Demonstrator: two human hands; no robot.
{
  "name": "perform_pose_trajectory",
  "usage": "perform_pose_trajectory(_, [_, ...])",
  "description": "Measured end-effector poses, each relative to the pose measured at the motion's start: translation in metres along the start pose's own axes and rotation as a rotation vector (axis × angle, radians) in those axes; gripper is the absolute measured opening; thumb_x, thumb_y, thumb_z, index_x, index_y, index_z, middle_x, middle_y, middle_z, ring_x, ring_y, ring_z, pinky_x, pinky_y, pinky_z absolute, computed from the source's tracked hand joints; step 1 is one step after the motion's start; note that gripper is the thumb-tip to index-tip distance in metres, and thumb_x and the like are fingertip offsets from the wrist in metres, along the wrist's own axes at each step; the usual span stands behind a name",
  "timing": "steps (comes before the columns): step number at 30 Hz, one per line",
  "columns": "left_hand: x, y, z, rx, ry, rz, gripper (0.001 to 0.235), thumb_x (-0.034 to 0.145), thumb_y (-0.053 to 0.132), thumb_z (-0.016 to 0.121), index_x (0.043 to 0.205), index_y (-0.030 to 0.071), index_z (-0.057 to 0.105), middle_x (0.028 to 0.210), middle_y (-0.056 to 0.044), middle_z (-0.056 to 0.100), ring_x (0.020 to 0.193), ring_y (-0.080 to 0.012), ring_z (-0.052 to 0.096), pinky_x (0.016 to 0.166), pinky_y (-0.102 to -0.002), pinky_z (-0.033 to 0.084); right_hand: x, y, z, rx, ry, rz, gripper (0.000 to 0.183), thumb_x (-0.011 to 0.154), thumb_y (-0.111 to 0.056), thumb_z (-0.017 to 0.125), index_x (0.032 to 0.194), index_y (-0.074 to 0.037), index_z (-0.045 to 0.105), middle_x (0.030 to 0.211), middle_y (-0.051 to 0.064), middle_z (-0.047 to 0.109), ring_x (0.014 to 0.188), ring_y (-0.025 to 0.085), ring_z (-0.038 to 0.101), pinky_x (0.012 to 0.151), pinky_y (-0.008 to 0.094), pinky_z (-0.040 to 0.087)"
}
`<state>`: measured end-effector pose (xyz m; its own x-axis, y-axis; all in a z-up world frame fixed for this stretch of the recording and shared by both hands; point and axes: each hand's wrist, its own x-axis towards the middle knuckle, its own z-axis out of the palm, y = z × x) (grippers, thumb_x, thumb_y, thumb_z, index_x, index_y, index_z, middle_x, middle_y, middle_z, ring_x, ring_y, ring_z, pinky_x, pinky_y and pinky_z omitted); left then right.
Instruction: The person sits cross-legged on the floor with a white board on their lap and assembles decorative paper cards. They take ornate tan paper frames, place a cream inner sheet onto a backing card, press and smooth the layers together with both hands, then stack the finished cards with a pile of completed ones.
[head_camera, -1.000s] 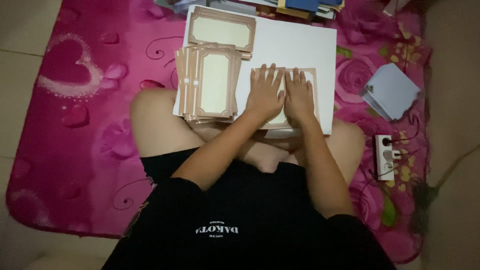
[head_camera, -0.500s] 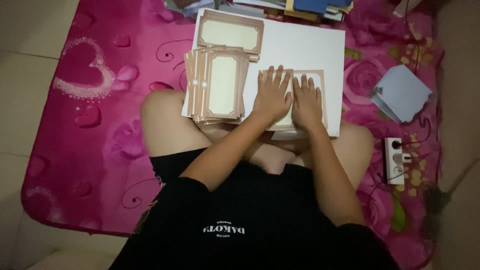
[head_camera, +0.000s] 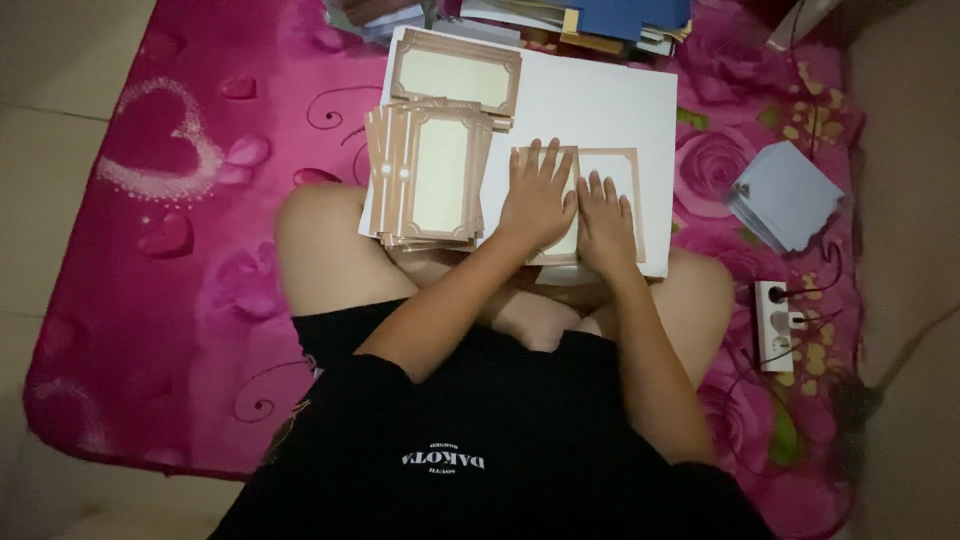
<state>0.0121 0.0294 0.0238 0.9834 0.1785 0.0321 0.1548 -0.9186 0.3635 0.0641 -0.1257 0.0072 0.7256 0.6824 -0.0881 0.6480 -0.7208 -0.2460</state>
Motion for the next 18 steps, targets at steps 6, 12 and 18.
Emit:
perform_pose_trajectory(6, [0.004, -0.002, 0.008, 0.028, -0.024, -0.009, 0.066, 0.101, 0.041, 0.032, 0.162, 0.015, 0.032, 0.17, -0.014, 0.023, 0.157, -0.0383, 0.014, 0.125, -0.062, 0.002, 0.029, -0.007, -0.016, -0.008, 0.051, -0.018, 0.053, 0.11, -0.013, 0.035, 0.163, -0.009, 0.032, 0.169, 0.019, 0.026, 0.156, 0.038, 0.019, 0.124, 0.056, 0.012])
perform_pose_trajectory(12, [-0.004, 0.003, -0.004, -0.009, 0.012, -0.009, 0.062, 0.1, 0.032, 0.036, 0.159, 0.012, 0.038, 0.168, -0.015, 0.028, 0.156, -0.0381, 0.02, 0.124, -0.061, 0.007, 0.002, 0.013, 0.005, 0.132, 0.012, -0.146, 0.055, 0.107, -0.01, 0.036, 0.162, -0.01, 0.034, 0.17, 0.013, 0.028, 0.157, 0.035, 0.018, 0.125, 0.055, 0.01])
perform_pose_trajectory(18, [-0.005, 0.005, -0.007, 0.029, -0.002, -0.005, 0.062, 0.101, 0.031, 0.036, 0.16, 0.011, 0.036, 0.168, -0.015, 0.028, 0.156, -0.0387, 0.018, 0.125, -0.062, 0.006, 0.007, 0.001, -0.001, 0.076, -0.026, -0.065, 0.059, 0.106, -0.006, 0.033, 0.164, -0.012, 0.029, 0.17, 0.008, 0.026, 0.158, 0.029, 0.017, 0.125, 0.05, 0.007])
